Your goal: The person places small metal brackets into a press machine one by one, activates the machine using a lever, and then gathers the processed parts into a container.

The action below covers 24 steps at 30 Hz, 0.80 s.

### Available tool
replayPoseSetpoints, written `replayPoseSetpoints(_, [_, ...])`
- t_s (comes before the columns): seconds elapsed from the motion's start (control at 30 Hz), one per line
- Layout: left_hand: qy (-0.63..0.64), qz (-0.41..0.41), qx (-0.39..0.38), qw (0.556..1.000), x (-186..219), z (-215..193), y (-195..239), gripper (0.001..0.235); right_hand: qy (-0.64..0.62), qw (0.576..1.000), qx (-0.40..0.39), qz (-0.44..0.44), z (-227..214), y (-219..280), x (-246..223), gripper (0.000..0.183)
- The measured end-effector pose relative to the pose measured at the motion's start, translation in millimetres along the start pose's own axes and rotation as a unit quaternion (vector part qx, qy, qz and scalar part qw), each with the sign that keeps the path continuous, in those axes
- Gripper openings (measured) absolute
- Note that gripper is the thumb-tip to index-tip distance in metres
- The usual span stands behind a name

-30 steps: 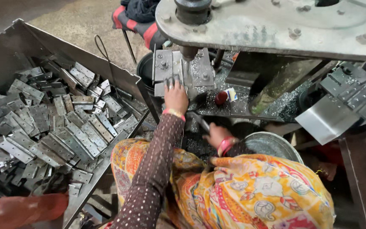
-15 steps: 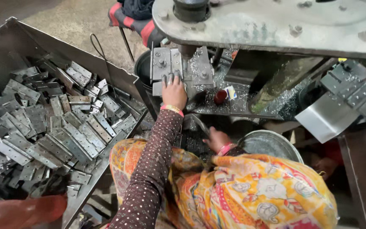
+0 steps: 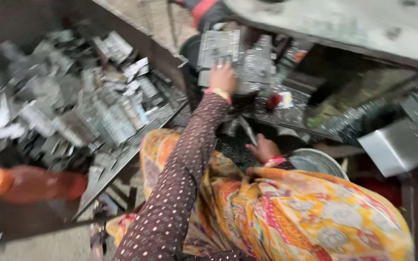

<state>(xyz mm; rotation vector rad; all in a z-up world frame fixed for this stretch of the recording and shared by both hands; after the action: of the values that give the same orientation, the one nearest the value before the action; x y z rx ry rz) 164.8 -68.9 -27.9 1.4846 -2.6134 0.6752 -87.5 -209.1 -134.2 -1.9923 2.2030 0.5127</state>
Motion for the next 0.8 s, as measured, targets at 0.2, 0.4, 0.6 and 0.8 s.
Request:
replayPoseSetpoints(0.2, [-0.027, 0.015, 0.066, 0.997, -4, -30, -6, 0.026, 0.069, 0.995, -0.039, 0.059, -38, -4, -22, 0.052])
replayPoseSetpoints(0.4, [-0.011, 0.010, -0.006, 1.000, 1, -33, -4, 0.027, 0.048, 0.996, -0.054, 0.053, -43, 1, -30, 0.053])
replayPoseSetpoints(0.6, [-0.037, 0.041, 0.025, 0.998, 10, -44, 4, 0.028, 0.050, 0.997, -0.020, 0.052, -27, -1, -20, 0.052])
replayPoseSetpoints(0.8, [-0.051, 0.057, 0.067, 0.995, 11, -51, 2, 0.029, 0.027, 0.996, -0.016, 0.081, 18, 11, -3, 0.046])
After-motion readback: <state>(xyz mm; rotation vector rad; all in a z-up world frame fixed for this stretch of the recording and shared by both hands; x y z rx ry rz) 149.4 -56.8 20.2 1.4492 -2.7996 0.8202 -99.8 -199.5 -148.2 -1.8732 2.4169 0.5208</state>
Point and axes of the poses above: each hand's wrist, its own y-axis away from the middle knuckle, its own z-axis out of the palm, x = y × z, the point moved 8 cm from there along -y, towards the middle knuckle, and after that the axes turned 5 degrees about y, right-handed, at the moved point
